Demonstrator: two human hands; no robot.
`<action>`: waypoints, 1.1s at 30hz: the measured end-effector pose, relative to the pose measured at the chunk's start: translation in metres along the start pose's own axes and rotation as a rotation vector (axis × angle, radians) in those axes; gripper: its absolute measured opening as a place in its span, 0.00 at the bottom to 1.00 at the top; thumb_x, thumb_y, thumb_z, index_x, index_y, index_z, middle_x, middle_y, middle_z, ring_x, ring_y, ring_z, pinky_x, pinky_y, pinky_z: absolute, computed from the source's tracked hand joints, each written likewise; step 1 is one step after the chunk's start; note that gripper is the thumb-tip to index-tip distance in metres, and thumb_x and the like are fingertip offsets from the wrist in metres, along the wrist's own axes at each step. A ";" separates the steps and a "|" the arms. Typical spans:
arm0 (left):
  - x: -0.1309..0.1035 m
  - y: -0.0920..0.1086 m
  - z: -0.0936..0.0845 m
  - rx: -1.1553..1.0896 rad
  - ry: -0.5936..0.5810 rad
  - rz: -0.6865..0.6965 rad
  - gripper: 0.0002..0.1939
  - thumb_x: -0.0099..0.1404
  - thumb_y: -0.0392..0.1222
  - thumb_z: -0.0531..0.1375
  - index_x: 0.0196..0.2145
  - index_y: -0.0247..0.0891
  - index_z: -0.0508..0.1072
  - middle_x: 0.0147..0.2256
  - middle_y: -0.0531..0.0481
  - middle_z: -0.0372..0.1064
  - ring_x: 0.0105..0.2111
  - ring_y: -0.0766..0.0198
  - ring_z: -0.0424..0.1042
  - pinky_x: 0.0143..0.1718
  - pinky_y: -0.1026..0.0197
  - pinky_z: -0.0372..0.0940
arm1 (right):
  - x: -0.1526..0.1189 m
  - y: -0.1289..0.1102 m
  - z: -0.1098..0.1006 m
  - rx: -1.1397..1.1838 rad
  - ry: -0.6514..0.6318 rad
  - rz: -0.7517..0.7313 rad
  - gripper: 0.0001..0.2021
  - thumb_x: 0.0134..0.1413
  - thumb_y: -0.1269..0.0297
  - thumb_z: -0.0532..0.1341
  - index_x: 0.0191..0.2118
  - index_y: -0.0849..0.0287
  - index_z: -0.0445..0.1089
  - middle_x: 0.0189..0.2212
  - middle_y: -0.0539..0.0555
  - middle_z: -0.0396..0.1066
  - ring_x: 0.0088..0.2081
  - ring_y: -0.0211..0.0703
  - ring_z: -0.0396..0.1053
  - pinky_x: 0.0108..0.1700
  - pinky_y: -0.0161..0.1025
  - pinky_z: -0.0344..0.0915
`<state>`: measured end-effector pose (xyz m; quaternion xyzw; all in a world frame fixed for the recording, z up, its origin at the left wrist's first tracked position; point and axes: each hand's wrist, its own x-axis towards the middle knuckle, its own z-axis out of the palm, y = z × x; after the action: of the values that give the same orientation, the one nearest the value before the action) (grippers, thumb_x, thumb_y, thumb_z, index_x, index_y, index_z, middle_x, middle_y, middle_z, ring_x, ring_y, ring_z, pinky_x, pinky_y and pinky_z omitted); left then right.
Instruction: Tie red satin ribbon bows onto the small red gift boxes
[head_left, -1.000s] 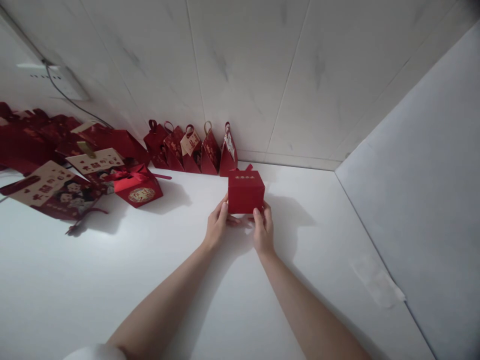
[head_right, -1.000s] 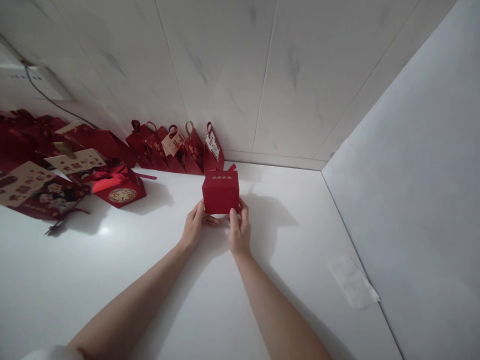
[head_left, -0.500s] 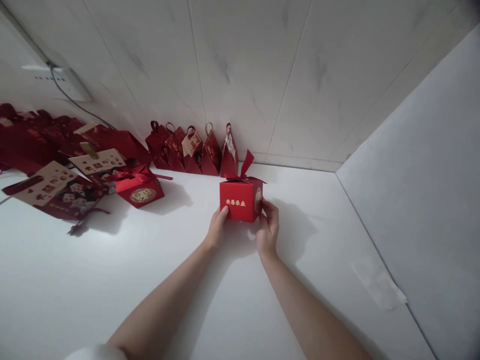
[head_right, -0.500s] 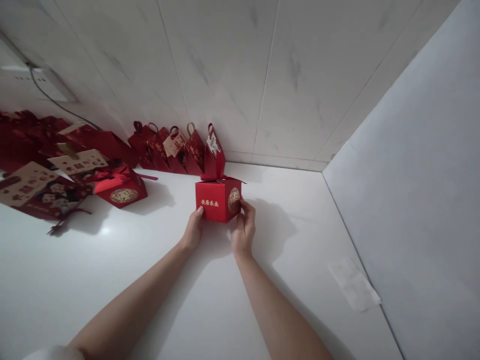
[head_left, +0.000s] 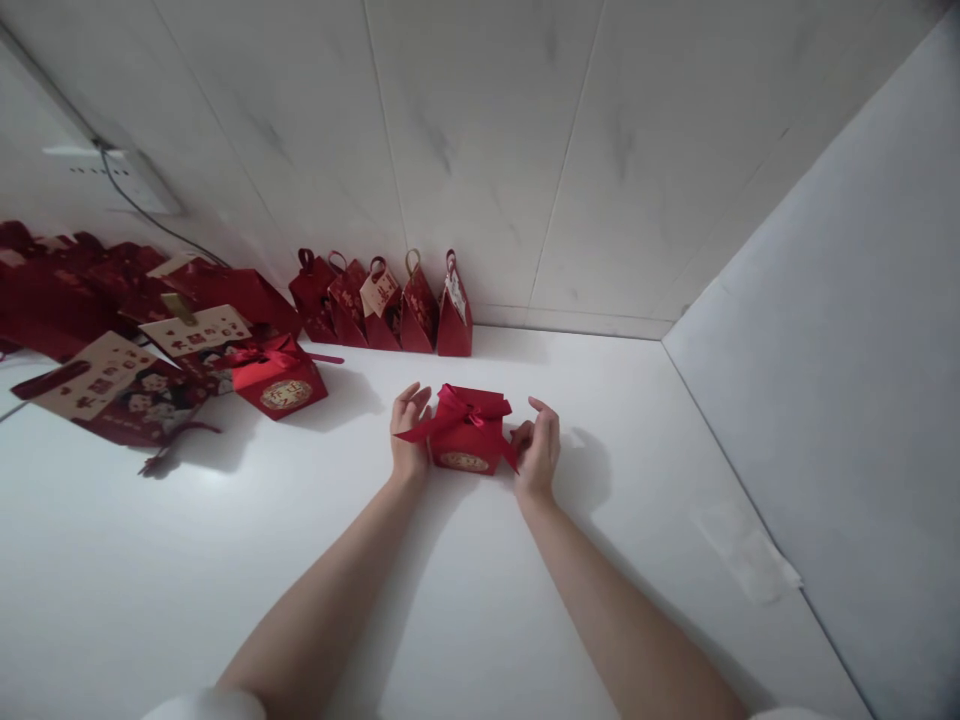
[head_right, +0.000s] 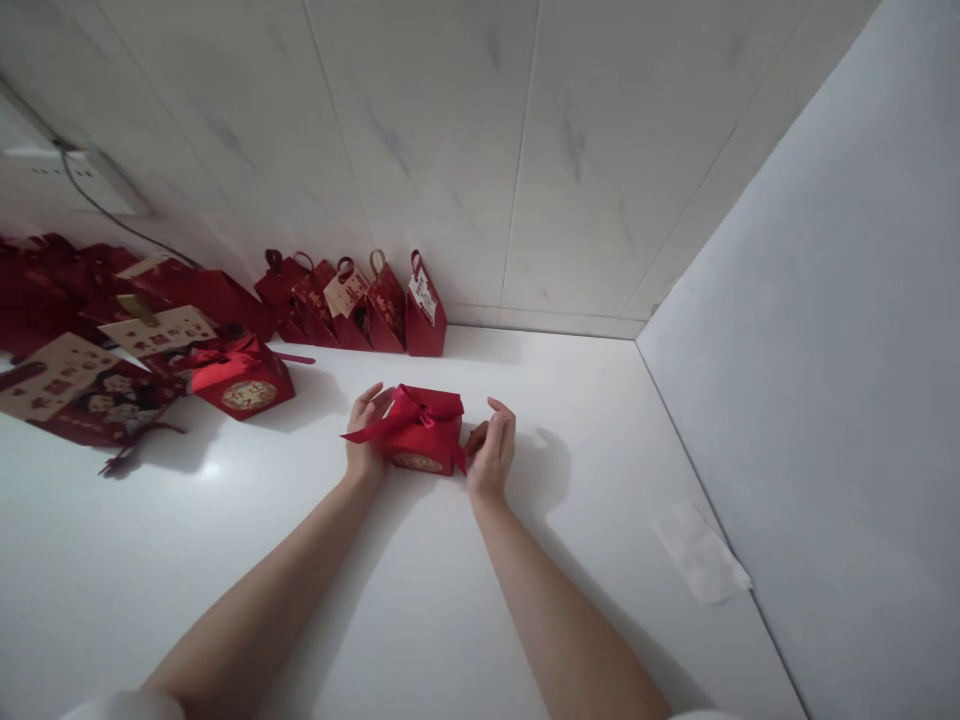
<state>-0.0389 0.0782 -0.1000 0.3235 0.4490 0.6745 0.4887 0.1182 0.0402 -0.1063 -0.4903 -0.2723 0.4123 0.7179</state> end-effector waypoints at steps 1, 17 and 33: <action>0.004 0.000 -0.002 -0.060 -0.002 -0.032 0.18 0.62 0.52 0.60 0.46 0.43 0.72 0.49 0.43 0.72 0.54 0.55 0.69 0.54 0.54 0.64 | 0.001 0.001 0.000 0.009 -0.007 0.001 0.25 0.62 0.42 0.50 0.52 0.56 0.65 0.19 0.43 0.61 0.21 0.36 0.61 0.30 0.35 0.62; 0.025 0.090 -0.039 0.375 -0.086 -0.317 0.28 0.62 0.63 0.56 0.37 0.30 0.75 0.33 0.36 0.75 0.30 0.52 0.74 0.36 0.52 0.67 | -0.003 -0.001 0.003 -0.172 -0.439 -0.035 0.23 0.58 0.44 0.55 0.43 0.60 0.72 0.15 0.46 0.69 0.19 0.38 0.66 0.25 0.35 0.65; -0.091 0.213 0.005 1.667 -1.347 -0.101 0.62 0.40 0.57 0.72 0.68 0.55 0.47 0.63 0.43 0.58 0.60 0.40 0.60 0.56 0.48 0.59 | -0.003 0.004 -0.002 -0.286 -0.479 -0.046 0.19 0.58 0.47 0.54 0.36 0.58 0.72 0.20 0.49 0.71 0.20 0.37 0.68 0.26 0.34 0.66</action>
<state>-0.0848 -0.0325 0.0982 0.8416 0.4186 -0.1830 0.2881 0.1174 0.0374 -0.1108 -0.4689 -0.5006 0.4576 0.5658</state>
